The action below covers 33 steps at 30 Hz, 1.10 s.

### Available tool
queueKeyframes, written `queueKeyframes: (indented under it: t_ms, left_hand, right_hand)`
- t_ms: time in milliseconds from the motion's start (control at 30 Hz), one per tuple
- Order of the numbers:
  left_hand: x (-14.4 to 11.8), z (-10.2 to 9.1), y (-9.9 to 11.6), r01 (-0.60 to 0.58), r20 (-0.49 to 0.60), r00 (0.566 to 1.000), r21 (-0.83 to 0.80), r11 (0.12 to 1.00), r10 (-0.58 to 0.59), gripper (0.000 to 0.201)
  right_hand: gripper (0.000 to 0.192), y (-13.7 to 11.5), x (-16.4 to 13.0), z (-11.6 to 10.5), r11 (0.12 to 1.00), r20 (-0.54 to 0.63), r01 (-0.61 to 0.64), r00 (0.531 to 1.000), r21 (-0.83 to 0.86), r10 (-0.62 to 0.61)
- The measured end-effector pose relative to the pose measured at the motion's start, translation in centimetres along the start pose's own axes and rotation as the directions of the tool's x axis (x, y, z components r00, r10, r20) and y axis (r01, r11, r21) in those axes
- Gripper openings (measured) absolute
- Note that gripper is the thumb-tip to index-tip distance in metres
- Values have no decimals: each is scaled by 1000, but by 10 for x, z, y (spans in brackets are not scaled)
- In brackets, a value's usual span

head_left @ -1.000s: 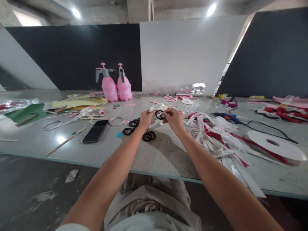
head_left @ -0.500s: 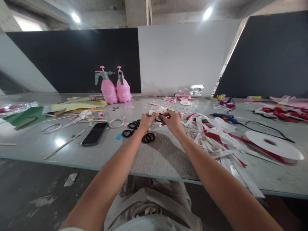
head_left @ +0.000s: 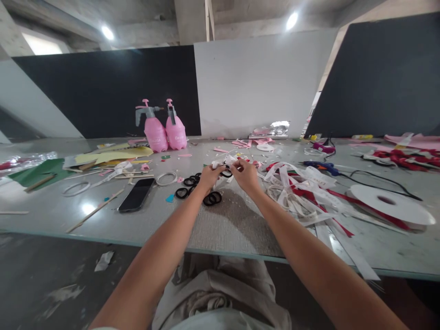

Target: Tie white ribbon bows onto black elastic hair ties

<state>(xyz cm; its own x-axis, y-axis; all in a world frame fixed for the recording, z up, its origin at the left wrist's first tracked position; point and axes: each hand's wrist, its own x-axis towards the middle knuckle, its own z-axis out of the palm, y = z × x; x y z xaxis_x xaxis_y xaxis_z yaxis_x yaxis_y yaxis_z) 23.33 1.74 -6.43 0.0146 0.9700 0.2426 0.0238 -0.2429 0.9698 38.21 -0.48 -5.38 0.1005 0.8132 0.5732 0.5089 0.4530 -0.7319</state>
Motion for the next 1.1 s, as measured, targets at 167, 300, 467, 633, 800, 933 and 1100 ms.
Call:
queueKeyframes:
  t_ms: [167, 300, 467, 633, 800, 933, 1100]
  left_hand:
    - [-2, 2, 1, -24, 53, 998, 18, 1000, 23, 32]
    - [-2, 2, 4, -37, 90, 995, 10, 999, 36, 36]
    - [-1, 2, 4, -16, 96, 995, -61, 998, 22, 39]
    - [0, 1, 2, -1, 102, 995, -53, 999, 7, 35]
    - [0, 1, 3, 8, 73, 997, -27, 1000, -6, 32]
    - [0, 0, 2, 6, 43, 999, -23, 1000, -5, 35]
    - [0, 0, 3, -10, 27, 1000, 8, 1000, 10, 34]
  right_hand:
    - [36, 8, 7, -1, 999, -93, -14, 996, -38, 11]
    - [37, 10, 10, -1, 987, 163, -88, 984, 136, 66]
    - [39, 9, 9, 0, 944, 167, -154, 980, 292, 108]
    - [39, 13, 10, 2, 940, 140, -205, 975, 272, 172]
    - [37, 20, 11, 5, 904, 193, -200, 972, 378, 134]
    - [36, 22, 11, 5, 894, 245, -191, 965, 406, 95]
    - [36, 19, 13, 3, 948, 220, -188, 966, 258, 132]
